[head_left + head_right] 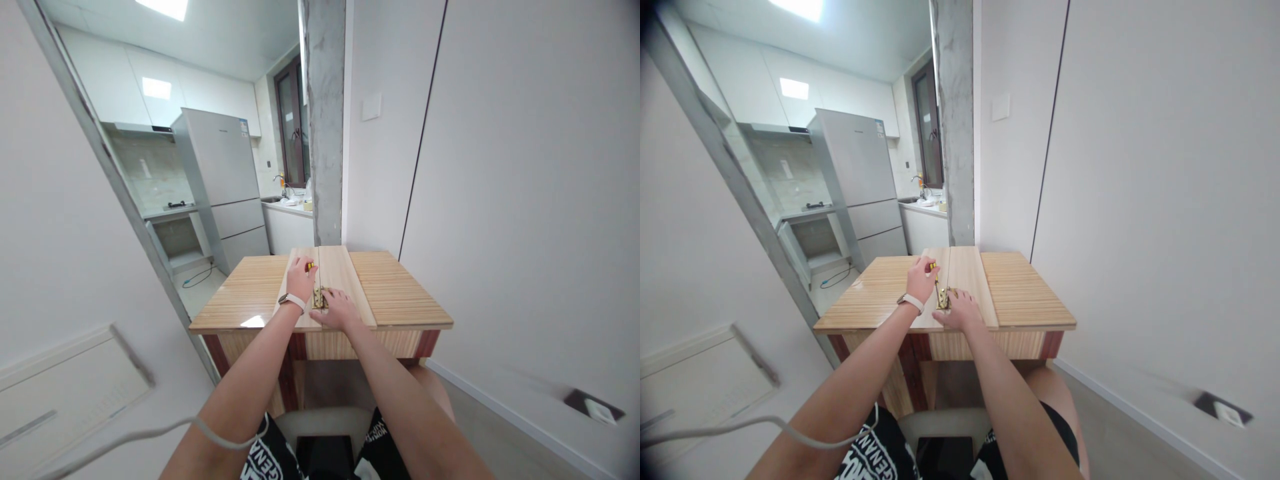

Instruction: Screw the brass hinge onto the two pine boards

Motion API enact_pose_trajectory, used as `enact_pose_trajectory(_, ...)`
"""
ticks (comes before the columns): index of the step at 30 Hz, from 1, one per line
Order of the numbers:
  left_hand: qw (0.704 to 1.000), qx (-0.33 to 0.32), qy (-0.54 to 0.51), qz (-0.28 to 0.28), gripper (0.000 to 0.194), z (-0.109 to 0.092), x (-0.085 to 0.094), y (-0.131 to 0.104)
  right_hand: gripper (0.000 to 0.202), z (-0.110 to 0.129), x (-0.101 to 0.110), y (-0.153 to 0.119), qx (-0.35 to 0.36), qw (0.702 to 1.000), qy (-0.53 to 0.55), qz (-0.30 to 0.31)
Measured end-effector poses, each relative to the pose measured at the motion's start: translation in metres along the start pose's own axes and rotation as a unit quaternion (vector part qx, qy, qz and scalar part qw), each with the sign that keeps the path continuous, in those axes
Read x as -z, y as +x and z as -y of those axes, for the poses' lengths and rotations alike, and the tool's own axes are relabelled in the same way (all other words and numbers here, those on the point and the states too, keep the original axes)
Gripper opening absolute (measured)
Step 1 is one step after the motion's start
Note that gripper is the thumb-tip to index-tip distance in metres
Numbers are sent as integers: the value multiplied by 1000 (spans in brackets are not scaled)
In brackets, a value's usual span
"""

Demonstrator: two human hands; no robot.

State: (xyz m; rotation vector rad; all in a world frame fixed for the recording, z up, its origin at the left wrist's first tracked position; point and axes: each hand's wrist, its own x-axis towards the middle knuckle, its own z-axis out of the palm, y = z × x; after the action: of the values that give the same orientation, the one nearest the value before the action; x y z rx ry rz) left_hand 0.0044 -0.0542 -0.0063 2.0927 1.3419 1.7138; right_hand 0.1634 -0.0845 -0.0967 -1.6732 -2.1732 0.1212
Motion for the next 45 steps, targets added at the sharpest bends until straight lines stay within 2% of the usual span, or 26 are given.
enact_pose_trajectory(2, 1000, 1, -19, 8, 15, -2, 0, 0, 99, 0, 0, 0, 1, 1000, 1, -1)
enact_pose_trajectory(5, 999, 18, -45, 4, 36, -2, -1, 0, 99, 0, 0, 0, 3, 1000, 0, -3)
enact_pose_trajectory(7, 998, 26, -54, 0, 41, 0, -1, 0, 100, 0, -1, 0, 3, 1000, -1, -3)
enact_pose_trajectory(11, 999, 12, -42, 13, 14, 4, -1, 1, 100, 0, -1, 0, -2, 1000, -2, 0)
enact_pose_trajectory(13, 999, 4, -30, 14, 7, 5, -1, 1, 100, 0, -1, 1, -1, 1000, -2, 0)
enact_pose_trajectory(21, 1000, 20, -9, -12, 17, 4, -1, 3, 102, -1, -2, 2, -2, 1000, -4, 1)
enact_pose_trajectory(28, 1000, 23, 0, -15, 15, 2, 0, 4, 100, 0, 0, 1, -7, 1000, -1, 8)
enact_pose_trajectory(37, 999, 10, -45, 15, 9, 1, -7, 3, 97, 3, 2, -1, -2, 1000, 0, -2)
enact_pose_trajectory(45, 1000, 11, 21, 2, 14, 1, -1, 4, 99, 0, -4, 2, 4, 1000, 3, -11)
